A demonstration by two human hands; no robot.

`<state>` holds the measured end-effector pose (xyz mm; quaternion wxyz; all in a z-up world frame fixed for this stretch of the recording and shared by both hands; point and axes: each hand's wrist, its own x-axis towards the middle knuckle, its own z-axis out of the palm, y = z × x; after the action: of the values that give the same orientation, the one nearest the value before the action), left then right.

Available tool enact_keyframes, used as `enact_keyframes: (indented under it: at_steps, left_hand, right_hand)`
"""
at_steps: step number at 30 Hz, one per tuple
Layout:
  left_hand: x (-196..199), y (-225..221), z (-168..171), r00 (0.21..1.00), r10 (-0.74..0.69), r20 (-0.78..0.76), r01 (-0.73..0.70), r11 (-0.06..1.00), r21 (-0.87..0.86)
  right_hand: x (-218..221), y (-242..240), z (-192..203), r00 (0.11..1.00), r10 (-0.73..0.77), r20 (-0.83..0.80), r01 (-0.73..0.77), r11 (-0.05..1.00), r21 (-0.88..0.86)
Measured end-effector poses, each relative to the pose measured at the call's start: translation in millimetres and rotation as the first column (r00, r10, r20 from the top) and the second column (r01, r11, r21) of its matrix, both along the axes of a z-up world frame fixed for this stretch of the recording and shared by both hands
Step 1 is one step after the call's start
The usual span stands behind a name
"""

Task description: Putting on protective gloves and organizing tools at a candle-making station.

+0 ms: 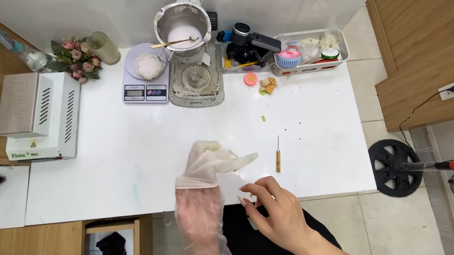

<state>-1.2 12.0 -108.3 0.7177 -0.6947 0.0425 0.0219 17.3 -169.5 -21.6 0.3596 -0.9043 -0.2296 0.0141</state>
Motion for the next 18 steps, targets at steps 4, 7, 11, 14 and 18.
enact_keyframes:
  at_steps: [4, 7, 11, 14, 18]
  left_hand:
    - [-4, 7, 29, 0.963, 0.02, -0.268, 0.261, 0.164, 0.951]
    - [-19, 6, 38, 0.919, -0.001, -0.395, 0.39, -0.15, 0.908]
    - [-17, 4, 87, 0.837, 0.035, -0.546, 0.419, -0.682, 0.599]
    - [-14, 0, 65, 0.703, 0.095, -0.705, 0.503, -0.767, 0.398]
    - [-7, -6, 35, 0.736, 0.135, -0.663, 0.526, -0.731, 0.435]
  right_hand:
    - [6, 6, -21, 0.939, -0.036, -0.341, 0.073, 0.993, 0.094]
    - [21, 10, -45, 0.604, 0.065, -0.794, 0.38, 0.853, 0.359]
    - [32, 11, -75, 0.225, 0.36, -0.905, 0.608, 0.675, 0.419]
    - [27, 22, -62, 0.613, 0.009, -0.79, 0.451, 0.817, 0.36]
    - [25, 25, -32, 0.996, -0.03, -0.082, 0.051, 0.965, 0.256]
